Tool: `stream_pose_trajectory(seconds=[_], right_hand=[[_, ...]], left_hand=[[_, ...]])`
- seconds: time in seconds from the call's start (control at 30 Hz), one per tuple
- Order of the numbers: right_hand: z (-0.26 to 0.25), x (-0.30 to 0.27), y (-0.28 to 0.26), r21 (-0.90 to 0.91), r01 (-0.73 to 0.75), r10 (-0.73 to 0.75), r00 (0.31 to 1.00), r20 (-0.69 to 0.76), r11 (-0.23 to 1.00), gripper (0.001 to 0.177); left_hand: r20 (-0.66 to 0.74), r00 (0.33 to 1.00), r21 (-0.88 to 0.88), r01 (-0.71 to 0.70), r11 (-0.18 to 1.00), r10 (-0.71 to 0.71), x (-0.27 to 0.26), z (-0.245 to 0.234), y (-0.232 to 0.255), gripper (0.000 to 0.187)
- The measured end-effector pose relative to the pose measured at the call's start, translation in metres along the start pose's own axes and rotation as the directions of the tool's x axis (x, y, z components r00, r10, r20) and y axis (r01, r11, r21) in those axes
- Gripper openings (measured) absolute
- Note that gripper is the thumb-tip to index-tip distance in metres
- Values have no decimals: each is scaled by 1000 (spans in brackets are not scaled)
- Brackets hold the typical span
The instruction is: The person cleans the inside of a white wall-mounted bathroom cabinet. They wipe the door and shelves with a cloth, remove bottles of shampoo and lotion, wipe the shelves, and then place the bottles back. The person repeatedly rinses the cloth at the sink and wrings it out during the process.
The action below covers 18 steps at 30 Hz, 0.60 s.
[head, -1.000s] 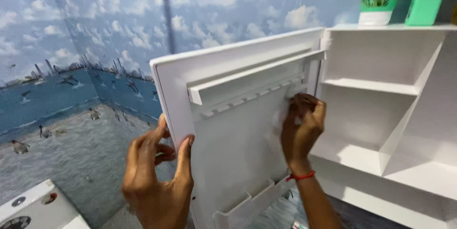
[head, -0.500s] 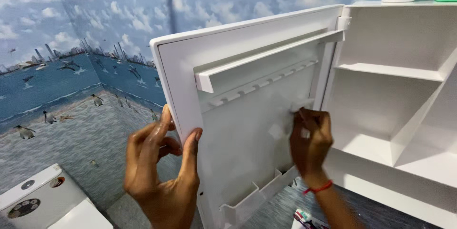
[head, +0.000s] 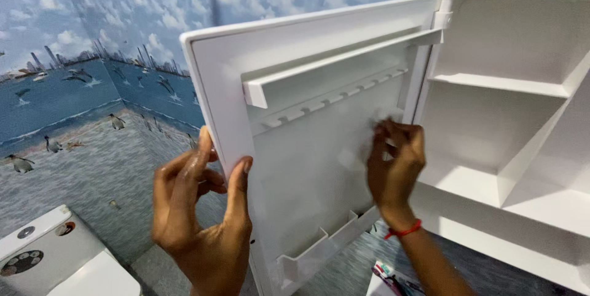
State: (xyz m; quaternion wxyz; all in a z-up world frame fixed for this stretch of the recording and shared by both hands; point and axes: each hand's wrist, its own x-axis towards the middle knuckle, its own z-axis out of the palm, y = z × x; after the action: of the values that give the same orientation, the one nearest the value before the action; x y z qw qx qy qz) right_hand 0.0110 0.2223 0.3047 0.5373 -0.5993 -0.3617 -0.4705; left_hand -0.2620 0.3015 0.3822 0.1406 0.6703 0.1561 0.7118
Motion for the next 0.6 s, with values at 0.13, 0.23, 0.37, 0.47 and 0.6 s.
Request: stream_pose_trajectory(seconds=[0.13, 0.23, 0.37, 0.47, 0.6], right_hand=[[1, -39, -79, 171, 88, -123, 970, 210, 981, 14], [-6, -78, -93, 287, 265, -354, 877, 326, 921, 13], [-9, -52, -40, 50, 281, -283, 917, 280, 958, 18], [-13, -3, -16, 57, 68, -73, 994, 86, 996, 20], [-6, 17, -42, 41, 225, -227, 973, 43, 974, 5]], left_hand=[[-8, 1000, 8, 17, 1000, -17, 1, 1, 1, 53], [-7, 1000, -25, 15, 1000, -15, 1, 1, 0, 54], [40, 996, -33, 78, 996, -77, -8, -11, -14, 55], [89, 988, 6, 124, 992, -124, -30, -20, -23, 56], [152, 952, 46, 262, 964, -266, -61, -22, -29, 47]])
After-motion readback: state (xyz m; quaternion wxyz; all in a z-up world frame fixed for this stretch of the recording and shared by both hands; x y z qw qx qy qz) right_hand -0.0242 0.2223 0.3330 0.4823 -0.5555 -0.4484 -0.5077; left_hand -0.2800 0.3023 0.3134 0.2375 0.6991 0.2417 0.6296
